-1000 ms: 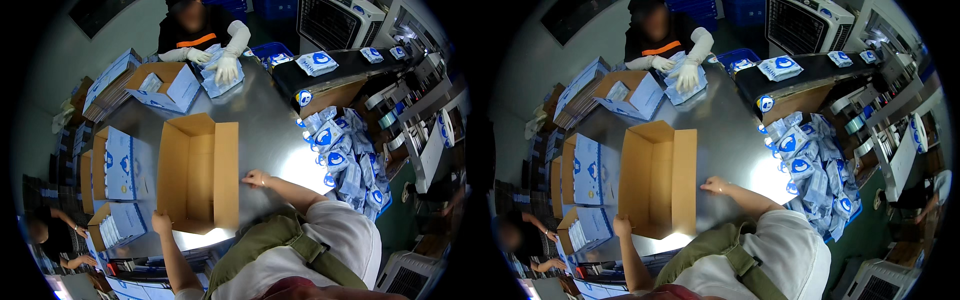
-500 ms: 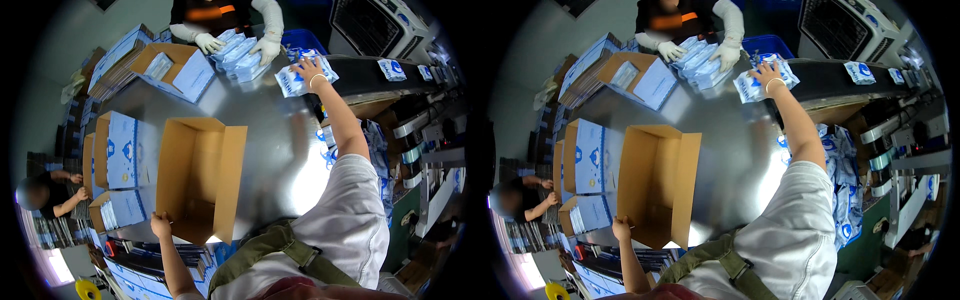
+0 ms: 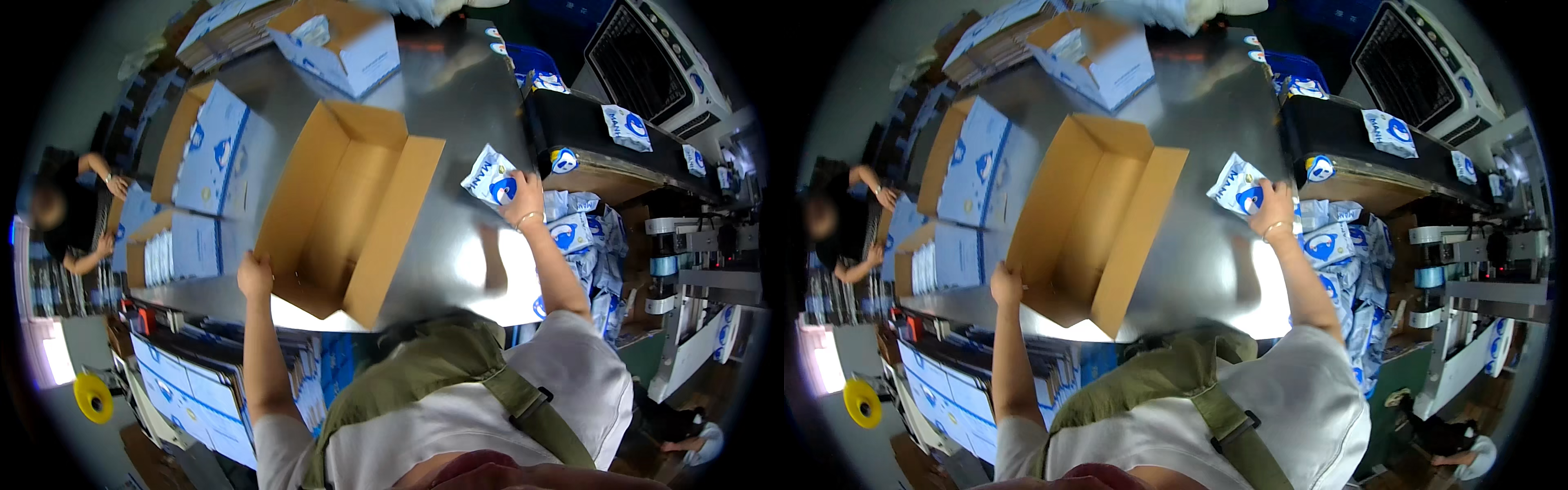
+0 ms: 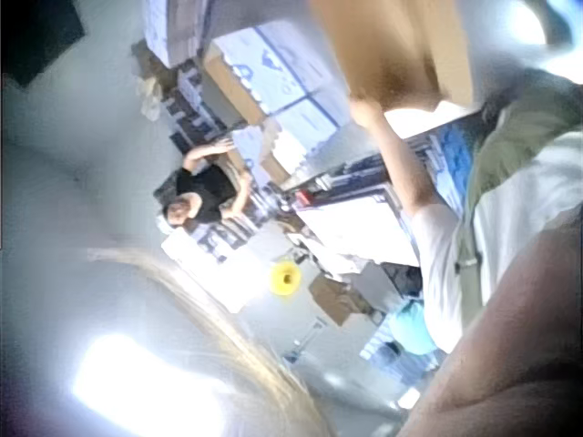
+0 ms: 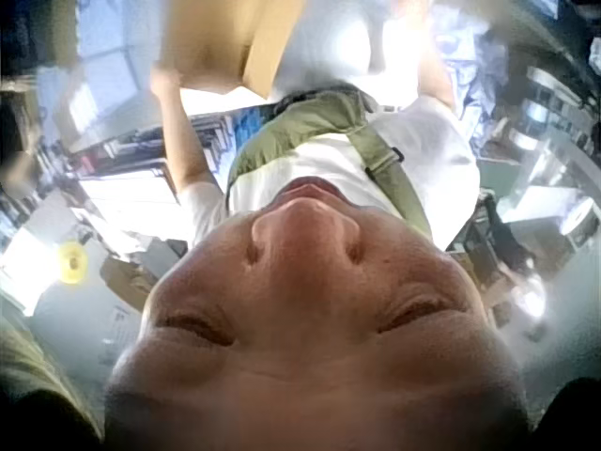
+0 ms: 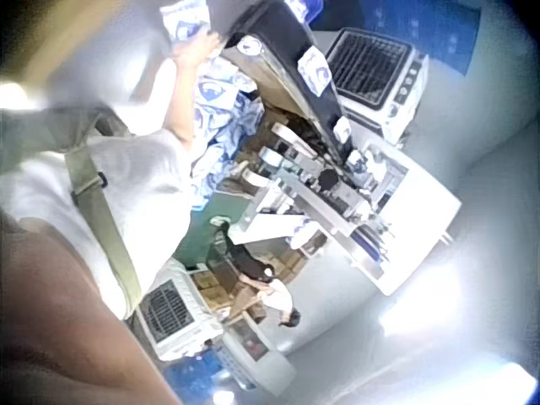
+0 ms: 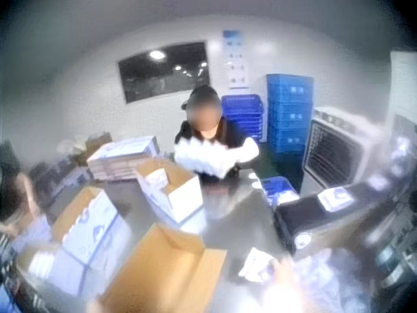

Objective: The person packs multiple small soft packets into cardboard boxes at a large metal table, frequently taking boxes from a stack, opening them, and placing the packets inside.

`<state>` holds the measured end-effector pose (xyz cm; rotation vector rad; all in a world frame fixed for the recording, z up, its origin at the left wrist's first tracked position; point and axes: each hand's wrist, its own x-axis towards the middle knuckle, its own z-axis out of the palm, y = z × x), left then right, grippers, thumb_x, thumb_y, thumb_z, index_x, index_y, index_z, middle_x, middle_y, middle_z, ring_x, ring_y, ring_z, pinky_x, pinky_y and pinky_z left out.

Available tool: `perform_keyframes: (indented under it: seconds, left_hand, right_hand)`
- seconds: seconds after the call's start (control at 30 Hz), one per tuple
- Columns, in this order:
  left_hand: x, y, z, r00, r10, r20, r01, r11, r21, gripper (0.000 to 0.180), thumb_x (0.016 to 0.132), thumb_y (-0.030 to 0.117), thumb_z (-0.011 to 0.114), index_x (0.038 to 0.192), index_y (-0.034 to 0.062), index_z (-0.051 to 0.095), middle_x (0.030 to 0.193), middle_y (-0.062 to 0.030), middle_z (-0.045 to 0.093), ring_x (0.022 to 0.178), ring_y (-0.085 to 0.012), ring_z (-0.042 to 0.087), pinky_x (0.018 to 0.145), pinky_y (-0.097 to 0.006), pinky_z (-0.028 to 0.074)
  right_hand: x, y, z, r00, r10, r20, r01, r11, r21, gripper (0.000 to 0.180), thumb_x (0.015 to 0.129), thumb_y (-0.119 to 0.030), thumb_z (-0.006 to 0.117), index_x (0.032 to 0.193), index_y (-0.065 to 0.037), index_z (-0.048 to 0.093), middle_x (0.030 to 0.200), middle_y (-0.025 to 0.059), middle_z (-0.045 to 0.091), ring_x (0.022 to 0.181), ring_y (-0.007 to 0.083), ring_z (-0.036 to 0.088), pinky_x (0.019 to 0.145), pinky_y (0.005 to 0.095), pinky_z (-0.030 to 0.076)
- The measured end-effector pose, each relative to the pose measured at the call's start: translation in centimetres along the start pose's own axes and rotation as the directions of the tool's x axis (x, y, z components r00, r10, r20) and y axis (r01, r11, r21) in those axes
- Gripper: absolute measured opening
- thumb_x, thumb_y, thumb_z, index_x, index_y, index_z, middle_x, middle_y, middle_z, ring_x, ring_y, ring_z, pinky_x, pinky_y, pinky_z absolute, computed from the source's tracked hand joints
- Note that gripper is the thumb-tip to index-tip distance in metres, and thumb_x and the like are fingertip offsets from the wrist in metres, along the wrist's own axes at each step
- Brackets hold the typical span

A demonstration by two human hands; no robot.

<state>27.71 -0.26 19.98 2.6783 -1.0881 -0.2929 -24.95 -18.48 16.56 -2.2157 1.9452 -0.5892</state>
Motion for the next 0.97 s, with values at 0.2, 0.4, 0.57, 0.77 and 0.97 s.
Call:
perform_keyframes:
  seconds: [0.2, 0.4, 0.57, 0.77, 0.97]
  left_hand:
    - [0.5, -1.7, 0.6, 0.997, 0.069, -0.021, -0.069, 0.998, 0.008, 0.031, 0.085, 0.030, 0.060, 0.098, 0.0020, 0.061, 0.096, -0.0214, 0.067, 0.093, -0.0399, 0.063, 0.079, -0.048, 0.049]
    - [0.1, -1.5, 0.4, 0.990, 0.121, -0.075, -0.119, 0.992, 0.038, 0.030, 0.083, 0.028, 0.058, 0.100, 0.0038, 0.063, 0.099, -0.0207, 0.067, 0.096, -0.0380, 0.063, 0.081, -0.047, 0.050]
    - [-1.0, -0.3, -1.0, 0.996, 0.086, -0.039, -0.086, 0.996, -0.003, 0.026, 0.083, 0.027, 0.060, 0.098, 0.0065, 0.064, 0.097, -0.0195, 0.068, 0.094, -0.0368, 0.064, 0.080, -0.046, 0.051]
    - [-0.8, 0.1, 0.5, 0.995, 0.037, -0.095, -0.053, 0.983, -0.176, 0.029, 0.082, 0.029, 0.060, 0.098, 0.0066, 0.066, 0.095, -0.0201, 0.068, 0.093, -0.0389, 0.063, 0.082, -0.047, 0.050]
    - [-2.2, -2.0, -0.2, 0.998, 0.044, -0.037, -0.049, 0.986, -0.158, 0.031, 0.078, 0.031, 0.064, 0.099, 0.0079, 0.067, 0.093, -0.0198, 0.068, 0.093, -0.0366, 0.064, 0.090, -0.045, 0.047]
  right_hand:
    - [-9.3, -6.3, -4.1, 0.916, -0.333, -0.225, 0.358, 0.930, 0.080, 0.057, 0.052, -0.006, 0.074, 0.105, -0.006, 0.054, 0.101, 0.0187, 0.046, 0.094, 0.0387, 0.049, 0.081, 0.0431, 0.043]
    - [-7.9, -14.3, -9.8, 0.918, -0.355, -0.178, 0.386, 0.690, 0.613, 0.057, 0.055, -0.011, 0.070, 0.109, -0.004, 0.052, 0.106, 0.0139, 0.050, 0.100, 0.0286, 0.052, 0.088, 0.0364, 0.044]
    - [-1.5, -23.0, -3.0, 0.888, -0.412, 0.206, -0.236, -0.023, 0.972, 0.063, 0.058, -0.014, 0.061, 0.120, -0.003, 0.052, 0.116, 0.0084, 0.053, 0.108, 0.0236, 0.052, 0.095, 0.0350, 0.043]
    - [-1.7, -30.3, 15.4, 0.245, -0.538, 0.806, -0.613, 0.558, 0.559, 0.060, 0.062, -0.009, 0.056, 0.122, -0.003, 0.056, 0.109, 0.0113, 0.062, 0.101, 0.0248, 0.059, 0.091, 0.0323, 0.046]
    - [-8.7, -31.0, 23.5, 0.279, -0.524, 0.805, -0.361, 0.720, 0.593, 0.081, 0.061, -0.010, 0.062, 0.140, -0.014, 0.047, 0.123, 0.0152, 0.059, 0.109, 0.0262, 0.057, 0.096, 0.0288, 0.042]
